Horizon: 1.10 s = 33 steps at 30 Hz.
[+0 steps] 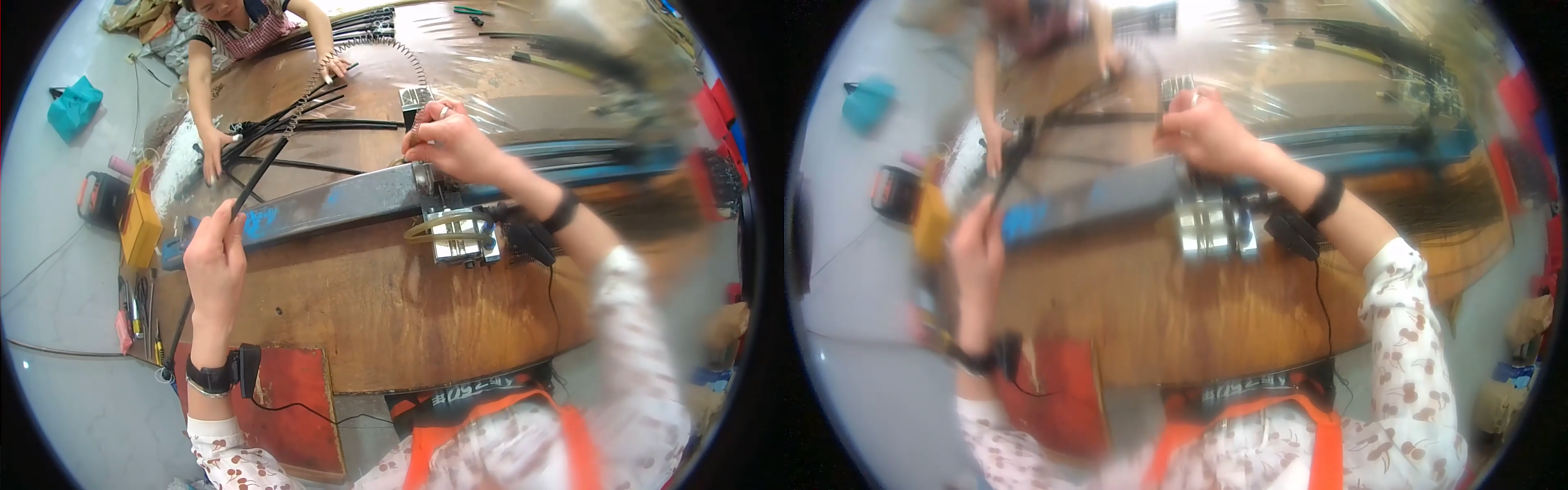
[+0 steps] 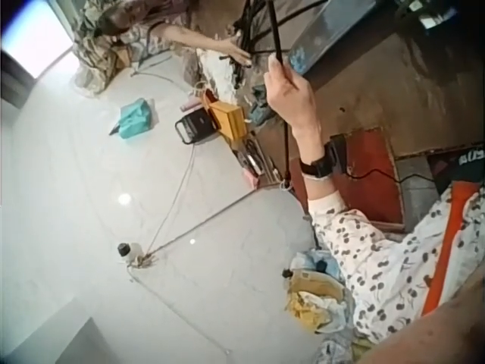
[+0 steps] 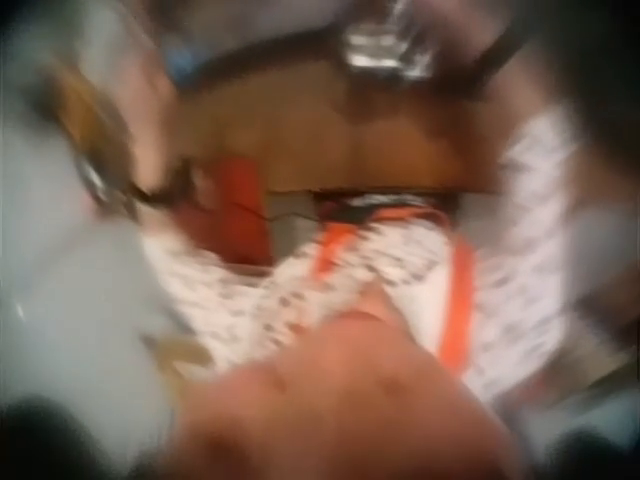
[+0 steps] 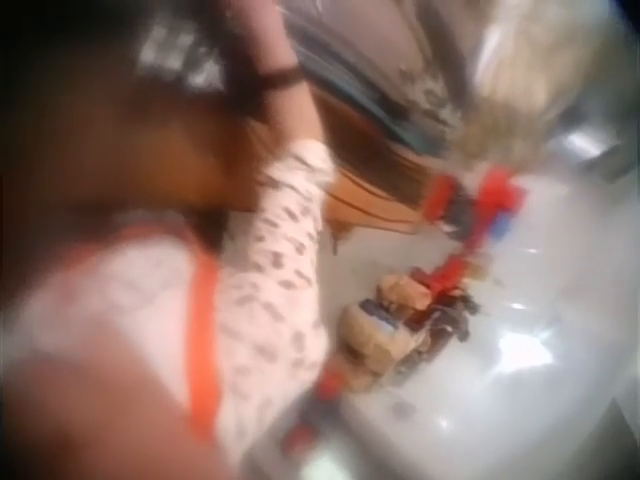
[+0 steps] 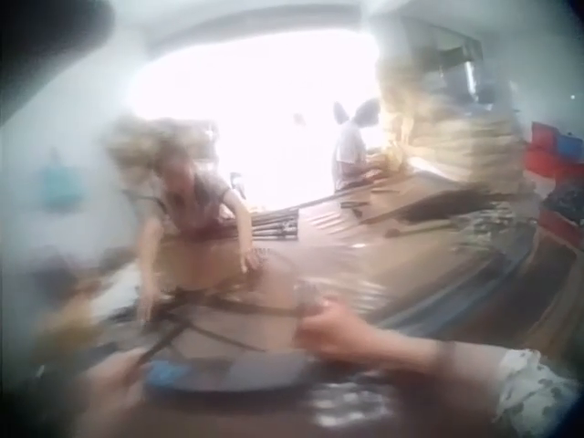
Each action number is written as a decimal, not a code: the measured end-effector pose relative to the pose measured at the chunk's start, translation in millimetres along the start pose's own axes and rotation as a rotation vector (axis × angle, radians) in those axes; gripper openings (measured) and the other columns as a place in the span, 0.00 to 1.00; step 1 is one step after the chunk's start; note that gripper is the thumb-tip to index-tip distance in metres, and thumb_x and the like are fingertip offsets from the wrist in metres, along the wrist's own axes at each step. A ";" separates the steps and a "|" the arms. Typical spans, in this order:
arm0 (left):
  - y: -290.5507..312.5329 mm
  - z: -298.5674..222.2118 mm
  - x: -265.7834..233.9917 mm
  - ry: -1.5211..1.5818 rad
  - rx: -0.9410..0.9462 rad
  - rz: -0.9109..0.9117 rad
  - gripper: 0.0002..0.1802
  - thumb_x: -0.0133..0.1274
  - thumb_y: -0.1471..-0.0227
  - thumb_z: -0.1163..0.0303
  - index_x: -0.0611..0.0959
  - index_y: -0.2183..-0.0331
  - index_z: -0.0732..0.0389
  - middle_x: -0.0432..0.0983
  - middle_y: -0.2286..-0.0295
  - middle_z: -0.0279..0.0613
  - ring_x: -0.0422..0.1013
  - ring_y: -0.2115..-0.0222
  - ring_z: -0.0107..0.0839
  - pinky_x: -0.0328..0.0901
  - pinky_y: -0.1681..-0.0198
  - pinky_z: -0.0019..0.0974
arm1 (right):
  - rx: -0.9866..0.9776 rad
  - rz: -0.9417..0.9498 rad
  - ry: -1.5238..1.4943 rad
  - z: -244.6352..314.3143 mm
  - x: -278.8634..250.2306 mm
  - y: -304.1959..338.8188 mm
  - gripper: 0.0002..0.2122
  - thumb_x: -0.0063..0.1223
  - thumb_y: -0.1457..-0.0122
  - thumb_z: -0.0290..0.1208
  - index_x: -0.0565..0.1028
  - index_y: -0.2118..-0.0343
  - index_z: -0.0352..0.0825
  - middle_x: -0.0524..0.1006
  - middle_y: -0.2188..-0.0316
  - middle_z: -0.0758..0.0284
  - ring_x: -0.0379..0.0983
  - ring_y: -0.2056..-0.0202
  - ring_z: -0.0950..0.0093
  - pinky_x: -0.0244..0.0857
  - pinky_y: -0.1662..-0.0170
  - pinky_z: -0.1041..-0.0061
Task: Manually loading and processing thin black components using a workbench-mounted jig.
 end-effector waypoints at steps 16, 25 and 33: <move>-12.7 9.6 52.9 -0.058 0.127 0.104 0.11 0.57 0.45 0.66 0.83 0.58 0.52 0.75 0.76 0.45 0.74 0.75 0.45 0.68 0.73 0.44 | 0.059 -0.014 0.714 -64.5 -130.0 131.8 0.05 0.54 0.48 0.20 0.75 0.72 0.39 0.77 0.75 0.67 0.74 0.61 0.65 0.52 0.40 0.59; -51.9 -86.5 173.5 0.264 0.296 0.133 0.07 0.53 0.45 0.64 0.80 0.66 0.55 0.74 0.77 0.46 0.73 0.74 0.48 0.68 0.72 0.49 | 0.228 0.010 0.803 -102.0 -212.9 207.2 0.05 0.55 0.47 0.18 0.74 0.68 0.31 0.72 0.71 0.58 0.68 0.64 0.58 0.61 0.55 0.62; -46.6 -85.6 184.5 0.311 0.310 0.120 0.06 0.57 0.48 0.66 0.82 0.71 0.58 0.73 0.76 0.46 0.72 0.71 0.46 0.67 0.69 0.47 | 0.225 -0.054 0.734 -111.2 -198.8 211.1 0.04 0.54 0.46 0.17 0.74 0.67 0.30 0.71 0.72 0.57 0.68 0.64 0.58 0.61 0.58 0.61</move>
Point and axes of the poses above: each hand's wrist, its own y-axis away from the middle knuckle, its own x-axis out of the palm, z = x × y, the point moved 3 cm from there along -y, towards the middle knuckle
